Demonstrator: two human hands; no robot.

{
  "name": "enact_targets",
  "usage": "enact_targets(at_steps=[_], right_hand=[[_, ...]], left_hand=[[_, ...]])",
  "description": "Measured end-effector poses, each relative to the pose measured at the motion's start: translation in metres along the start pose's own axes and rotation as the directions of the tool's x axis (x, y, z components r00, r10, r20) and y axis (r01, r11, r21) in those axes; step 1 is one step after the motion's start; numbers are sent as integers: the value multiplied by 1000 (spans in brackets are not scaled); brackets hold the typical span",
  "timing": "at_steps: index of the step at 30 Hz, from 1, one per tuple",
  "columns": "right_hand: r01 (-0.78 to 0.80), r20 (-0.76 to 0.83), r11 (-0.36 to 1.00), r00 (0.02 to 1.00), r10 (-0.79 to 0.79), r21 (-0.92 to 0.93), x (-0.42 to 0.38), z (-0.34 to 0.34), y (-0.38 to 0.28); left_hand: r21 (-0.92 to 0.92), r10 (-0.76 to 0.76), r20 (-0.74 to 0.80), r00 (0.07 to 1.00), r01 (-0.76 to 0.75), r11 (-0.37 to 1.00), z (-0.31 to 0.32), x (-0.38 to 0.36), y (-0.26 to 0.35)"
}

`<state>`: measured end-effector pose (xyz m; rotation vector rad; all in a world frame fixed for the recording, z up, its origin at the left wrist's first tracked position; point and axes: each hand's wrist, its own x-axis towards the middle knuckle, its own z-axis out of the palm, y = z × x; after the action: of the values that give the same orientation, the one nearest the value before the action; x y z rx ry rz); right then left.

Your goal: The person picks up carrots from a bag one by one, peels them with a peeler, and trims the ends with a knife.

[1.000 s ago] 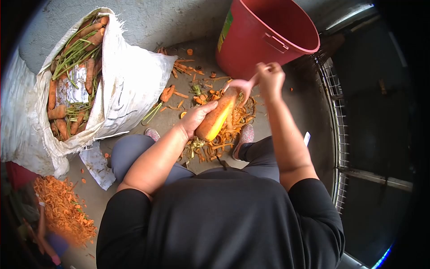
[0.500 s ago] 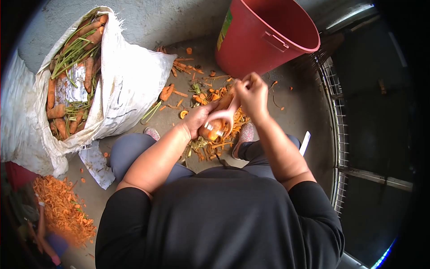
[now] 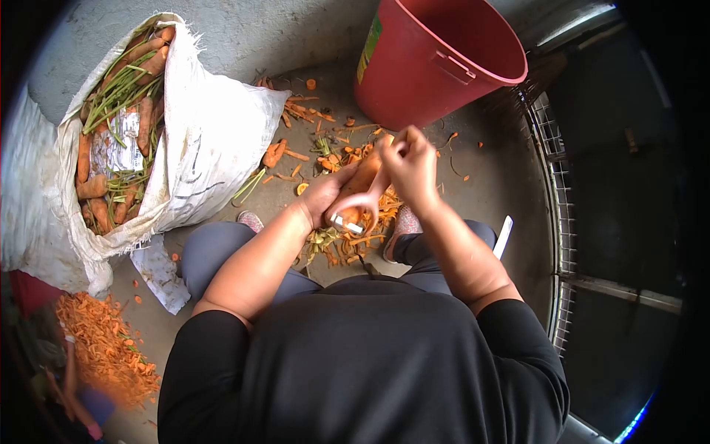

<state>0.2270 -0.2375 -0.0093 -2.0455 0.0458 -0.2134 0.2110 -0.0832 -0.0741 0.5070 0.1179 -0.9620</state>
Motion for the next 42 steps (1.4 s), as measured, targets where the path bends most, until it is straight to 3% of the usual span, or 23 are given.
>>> enact_targets(at_steps=[1,2,4,5,7,9,10,13,14,17,19,21,25,28,29,30,32,33,35,37,40,41,42], right_hand=[[17,-56,996,998,-21,-85,19,-3,13],[-55,-181,998,982,50,-25,43,-9,31],[-192,-444,981,878,178,14,98,-42,76],[-267,-544,928,834,87,-261,106,-67,71],[-368,-700,878,712,56,-305,129,-104,114],[-306,-738,931,672,63,-199,126,-117,115],[-234,-723,960,688,53,-152,119,-114,108],[-202,-647,976,755,103,-80,93,-99,88],[-142,-628,989,773,92,-29,94,-98,103],[-128,-488,935,825,285,331,83,-79,98],[-157,-329,861,879,346,484,72,-61,82],[-212,-180,815,917,357,539,53,-39,53],[-302,170,776,953,250,554,7,-2,-4],[-38,3,981,999,38,192,5,14,-7],[-48,-16,996,999,49,69,16,12,4],[-70,-95,992,992,80,106,36,11,23],[-232,-327,961,906,270,151,95,-19,82],[-223,-490,974,854,175,-41,114,-43,102],[-390,-613,883,774,160,-261,124,-79,107],[-248,-599,956,793,107,-158,119,-81,90],[-20,-334,988,940,71,155,56,-39,27],[-32,-179,967,981,79,252,27,-21,4],[52,-122,996,992,-43,71,8,-6,11]], left_hand=[[117,19,-31,999,-16,993,-1,-2,1],[2,20,-78,997,-20,1000,7,-7,-2],[123,88,-35,995,-83,989,8,-8,-4],[185,126,-11,992,-121,975,8,-9,-3],[406,320,7,947,-295,865,21,-14,5],[676,529,160,833,-483,557,23,-13,10],[832,596,243,765,-480,277,17,-10,15],[918,722,388,572,-308,-249,16,-9,18],[908,742,413,529,-297,-294,16,-6,17],[751,721,74,689,-514,415,16,4,10],[523,576,-141,805,-434,734,7,6,7],[241,330,-281,901,-267,933,0,3,9],[-118,99,-212,972,-126,985,11,5,7],[-50,52,16,998,-52,997,-10,7,1],[-16,41,34,999,-40,999,-12,5,-1],[217,65,-191,980,-23,976,5,-6,3],[61,-7,-202,979,20,998,-4,-2,-4],[38,-57,-177,983,64,997,-3,-5,-2],[98,-35,-174,984,52,994,4,-11,3],[70,-34,-160,987,46,996,3,-9,4],[-45,20,-111,994,-25,999,-8,4,1],[-50,7,-120,993,-13,999,-7,5,1],[-55,-9,-128,992,2,998,-3,6,1]])
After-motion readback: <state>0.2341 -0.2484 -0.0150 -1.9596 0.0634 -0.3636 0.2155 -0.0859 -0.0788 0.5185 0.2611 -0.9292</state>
